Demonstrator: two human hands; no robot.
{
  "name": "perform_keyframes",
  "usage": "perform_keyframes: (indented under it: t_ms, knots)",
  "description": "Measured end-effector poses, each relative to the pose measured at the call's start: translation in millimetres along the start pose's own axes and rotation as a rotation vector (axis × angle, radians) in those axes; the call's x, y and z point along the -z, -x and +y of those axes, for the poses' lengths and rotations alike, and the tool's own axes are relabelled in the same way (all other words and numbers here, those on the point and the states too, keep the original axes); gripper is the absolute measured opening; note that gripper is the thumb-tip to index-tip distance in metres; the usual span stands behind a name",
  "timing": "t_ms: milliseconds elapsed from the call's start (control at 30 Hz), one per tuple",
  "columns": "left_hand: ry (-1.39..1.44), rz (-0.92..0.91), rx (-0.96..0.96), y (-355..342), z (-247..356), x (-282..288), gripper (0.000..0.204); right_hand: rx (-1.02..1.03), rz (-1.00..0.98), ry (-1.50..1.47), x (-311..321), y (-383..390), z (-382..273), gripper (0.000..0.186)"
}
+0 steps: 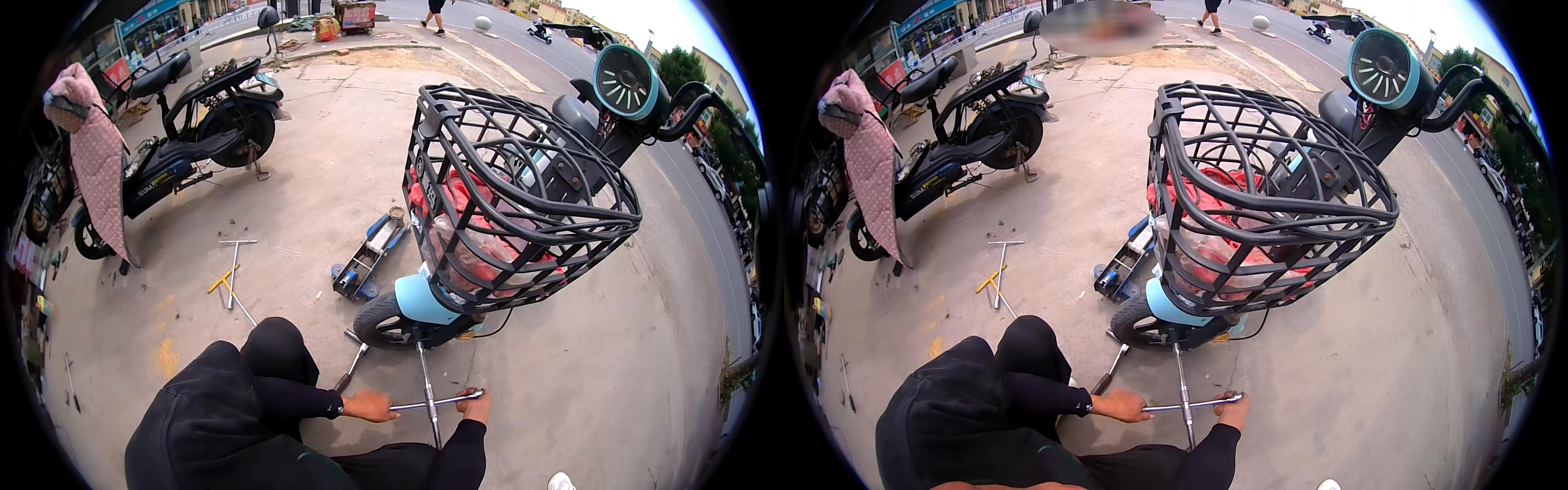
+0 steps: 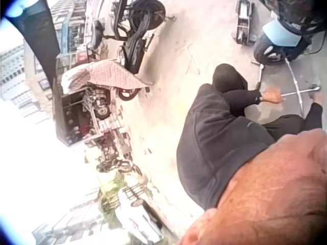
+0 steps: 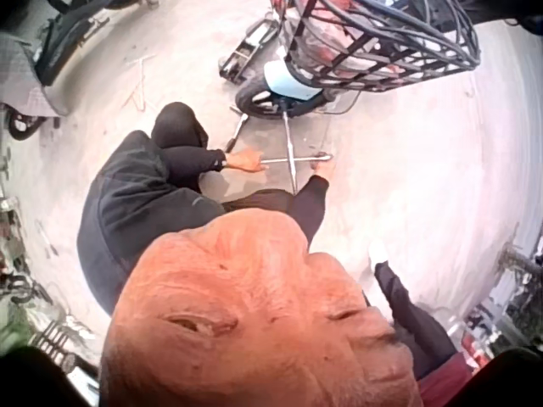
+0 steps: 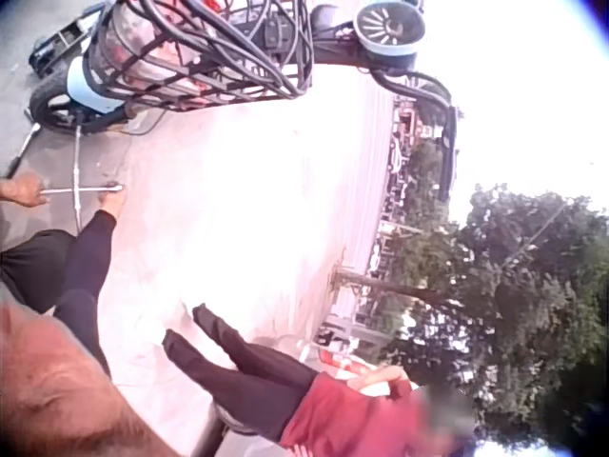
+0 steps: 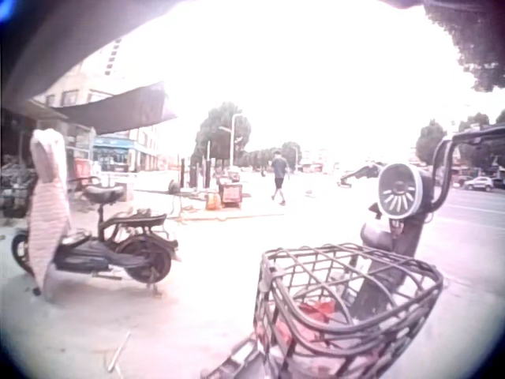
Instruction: The person repairs two electric scooters in an outdoor workshop. They first work on the wiring under the seat of a black scooter, using pliers and electrical tape. Then, they move to a light blue scooter, using a T-wrench to remove the front wheel axle nut and detach the wheel.
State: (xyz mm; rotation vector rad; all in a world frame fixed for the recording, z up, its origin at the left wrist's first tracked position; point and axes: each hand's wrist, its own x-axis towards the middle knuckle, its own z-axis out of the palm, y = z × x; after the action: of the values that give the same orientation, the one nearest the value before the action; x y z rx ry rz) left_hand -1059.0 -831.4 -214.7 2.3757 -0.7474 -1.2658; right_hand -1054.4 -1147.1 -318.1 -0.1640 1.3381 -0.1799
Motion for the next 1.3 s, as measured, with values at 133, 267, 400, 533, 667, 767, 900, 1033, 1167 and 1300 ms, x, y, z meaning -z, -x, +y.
perform_keyframes:
  t_ms: [133,267,400,533,667,767,900,1033,1167,1300]
  knots:
    - [-0.024,0.12,-0.051,4.3,-0.8,2.7,0.056,0.145,0.112,0.085,-2.1,-14.6,14.7,0.026]
    - [-0.007,0.138,-0.086,1.4,-0.7,1.2,0.047,0.099,0.089,0.086,1.9,-4.9,7.5,0.031]
    - [0.001,0.141,-0.066,-8.2,1.4,-3.4,0.046,0.114,0.077,0.061,-5.3,4.2,2.6,0.033]
    - [0.007,0.146,-0.057,-8.2,-2.9,-3.4,0.046,0.104,0.049,0.045,-8.8,8.2,6.9,0.032]
    - [0.048,0.153,-0.052,-11.3,-8.6,-8.0,0.045,0.126,0.097,0.039,-10.1,13.4,12.7,0.031]
    - [0.056,0.159,-0.051,-8.2,-8.5,-7.4,0.044,0.134,0.086,0.043,-11.2,14.9,11.1,0.03]
    - [0.055,0.179,-0.085,-10.6,-14.0,-11.0,0.044,0.169,0.052,0.064,-12.8,16.0,13.1,0.03]
    - [0.063,0.198,-0.109,-14.7,-12.7,-10.2,0.043,0.178,0.019,0.064,-10.4,15.9,8.0,0.03]
    - [0.047,0.196,-0.056,-17.7,-11.8,-11.7,0.043,0.156,0.047,0.045,-11.2,14.1,4.2,0.031]
    - [-0.033,0.199,-0.052,-20.2,-10.6,-16.0,0.044,0.152,0.009,0.086,-10.8,11.3,4.8,0.032]
